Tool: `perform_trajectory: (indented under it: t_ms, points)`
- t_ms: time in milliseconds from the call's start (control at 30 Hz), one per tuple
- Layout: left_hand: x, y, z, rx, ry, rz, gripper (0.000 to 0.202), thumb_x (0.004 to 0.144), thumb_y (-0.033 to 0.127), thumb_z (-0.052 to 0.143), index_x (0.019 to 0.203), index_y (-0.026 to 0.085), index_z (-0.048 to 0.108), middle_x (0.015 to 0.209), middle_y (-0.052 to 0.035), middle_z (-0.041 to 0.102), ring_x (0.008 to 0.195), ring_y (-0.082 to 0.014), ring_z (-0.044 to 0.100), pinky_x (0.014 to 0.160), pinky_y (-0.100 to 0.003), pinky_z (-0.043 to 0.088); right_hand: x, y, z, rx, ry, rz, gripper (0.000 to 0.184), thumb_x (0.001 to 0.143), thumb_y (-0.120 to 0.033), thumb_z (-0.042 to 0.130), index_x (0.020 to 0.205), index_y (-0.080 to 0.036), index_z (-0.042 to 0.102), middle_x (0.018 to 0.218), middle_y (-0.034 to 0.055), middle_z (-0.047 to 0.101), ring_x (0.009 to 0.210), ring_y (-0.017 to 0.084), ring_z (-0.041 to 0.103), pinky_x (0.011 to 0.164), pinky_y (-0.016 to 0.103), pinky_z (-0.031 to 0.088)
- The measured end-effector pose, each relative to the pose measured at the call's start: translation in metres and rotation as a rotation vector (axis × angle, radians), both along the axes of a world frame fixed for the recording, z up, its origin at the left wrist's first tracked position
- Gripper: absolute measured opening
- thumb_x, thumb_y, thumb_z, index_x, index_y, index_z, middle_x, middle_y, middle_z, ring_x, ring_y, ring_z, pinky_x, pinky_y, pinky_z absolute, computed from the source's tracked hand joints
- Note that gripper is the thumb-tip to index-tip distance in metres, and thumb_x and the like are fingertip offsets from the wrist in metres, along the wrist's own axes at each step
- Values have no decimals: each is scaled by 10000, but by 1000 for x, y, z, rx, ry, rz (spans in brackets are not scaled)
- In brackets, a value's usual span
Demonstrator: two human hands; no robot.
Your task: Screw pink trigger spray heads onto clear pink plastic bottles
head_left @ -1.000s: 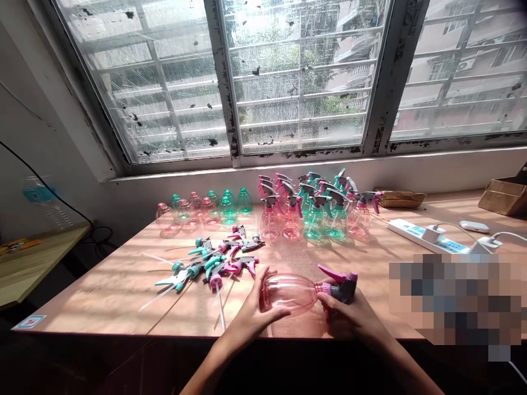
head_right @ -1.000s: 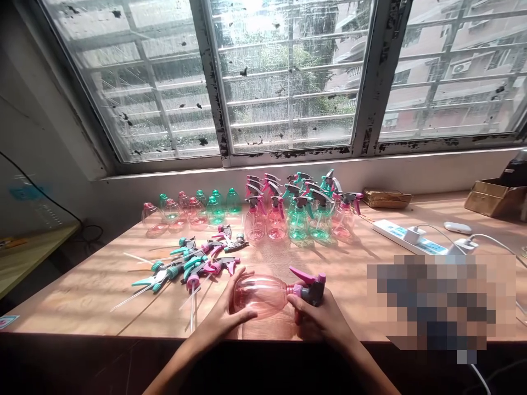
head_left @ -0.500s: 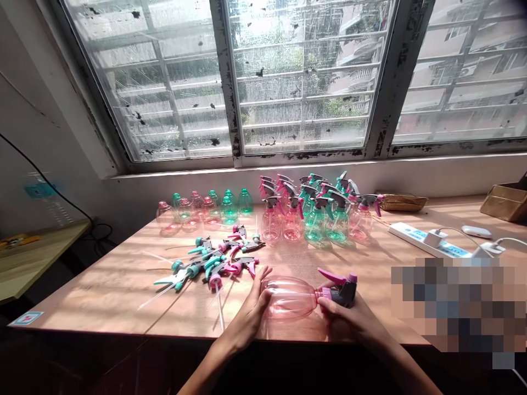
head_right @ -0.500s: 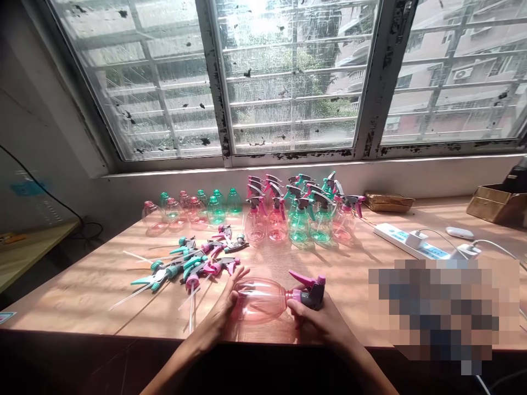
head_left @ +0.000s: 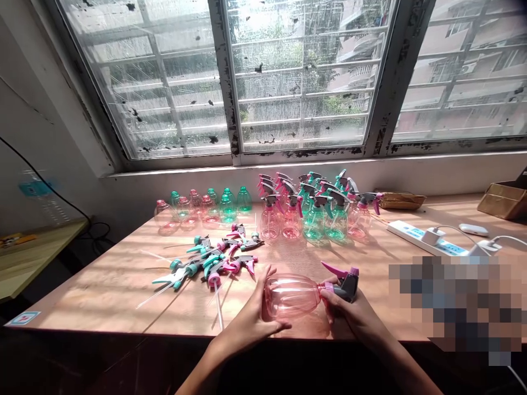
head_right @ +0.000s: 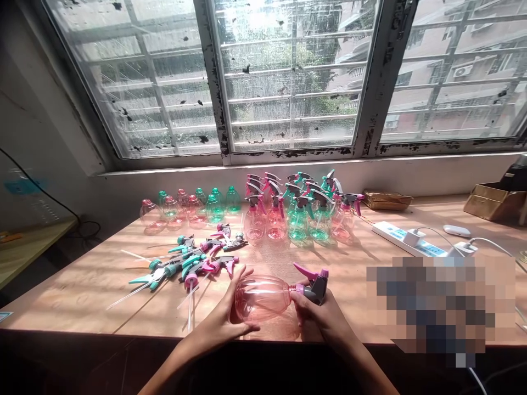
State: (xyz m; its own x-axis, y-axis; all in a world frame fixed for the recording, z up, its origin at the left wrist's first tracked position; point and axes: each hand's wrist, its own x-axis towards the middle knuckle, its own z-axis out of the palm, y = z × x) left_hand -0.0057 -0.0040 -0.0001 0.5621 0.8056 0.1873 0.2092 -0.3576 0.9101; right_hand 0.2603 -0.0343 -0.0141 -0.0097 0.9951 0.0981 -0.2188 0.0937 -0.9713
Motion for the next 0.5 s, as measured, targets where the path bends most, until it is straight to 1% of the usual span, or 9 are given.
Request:
perform_trajectory:
  t_ms: [67, 100, 167, 233, 267, 333, 400, 500]
  points:
    - [0, 0, -2, 7, -5, 4, 1272, 742, 485, 906, 1660, 295, 46, 1723, -167, 167, 1591, -364, 155, 1287, -545, 146, 0, -1, -1, -8, 18, -2, 400, 792, -506, 864, 886, -203, 620, 577, -51, 618, 504, 148, 555, 544, 287, 450]
    - [-1, 1, -3, -3, -16, 2, 1227, 767, 560, 864, 1660, 285, 69, 1726, -165, 162, 1591, -373, 142, 1286, -557, 135, 0, -1, -2, -13, 30, -1, 405, 781, -490, 878, 911, -201, 626, 593, -49, 628, 517, 147, 557, 553, 286, 451]
    - [-2, 2, -3, -44, -54, 16, 1029, 881, 695, 662, 1656, 270, 135, 1728, -158, 166, 1589, -382, 142, 1280, -582, 131, 0, -2, -3, -17, 45, 10, 421, 766, -466, 898, 956, -199, 634, 619, -47, 641, 536, 144, 554, 568, 284, 449]
    - [-2, 3, -1, -79, -87, 70, 855, 976, 720, 453, 1649, 269, 179, 1719, -157, 206, 1583, -374, 174, 1273, -592, 143, 0, -3, -2, -17, 48, 18, 436, 756, -461, 906, 979, -201, 637, 620, -50, 638, 535, 141, 545, 567, 282, 440]
    - [-2, 4, 0, -89, -93, 97, 823, 992, 711, 421, 1647, 274, 183, 1708, -158, 239, 1579, -368, 195, 1272, -592, 148, 0, -3, -2, -22, 46, 18, 443, 751, -465, 909, 985, -202, 639, 616, -50, 634, 532, 143, 544, 559, 279, 432]
    - [-2, 4, 2, -100, -95, 101, 811, 998, 676, 469, 1646, 284, 176, 1678, -160, 310, 1568, -351, 238, 1273, -581, 161, 1, -3, 0, -43, 40, 11, 462, 735, -480, 914, 988, -198, 650, 608, -48, 624, 526, 147, 543, 538, 273, 412]
    - [-2, 3, 3, -106, -102, 58, 842, 980, 623, 573, 1645, 297, 172, 1655, -155, 354, 1557, -342, 273, 1272, -567, 188, 2, -2, 2, -57, 34, 7, 471, 735, -502, 907, 982, -185, 663, 599, -45, 610, 515, 148, 536, 523, 270, 396]
    - [-2, 0, 2, -76, -68, -8, 989, 904, 490, 758, 1650, 336, 128, 1677, -134, 322, 1554, -340, 288, 1278, -549, 204, 3, 0, 4, -41, 21, -13, 444, 781, -535, 860, 947, -167, 674, 568, -41, 585, 505, 146, 510, 523, 274, 388]
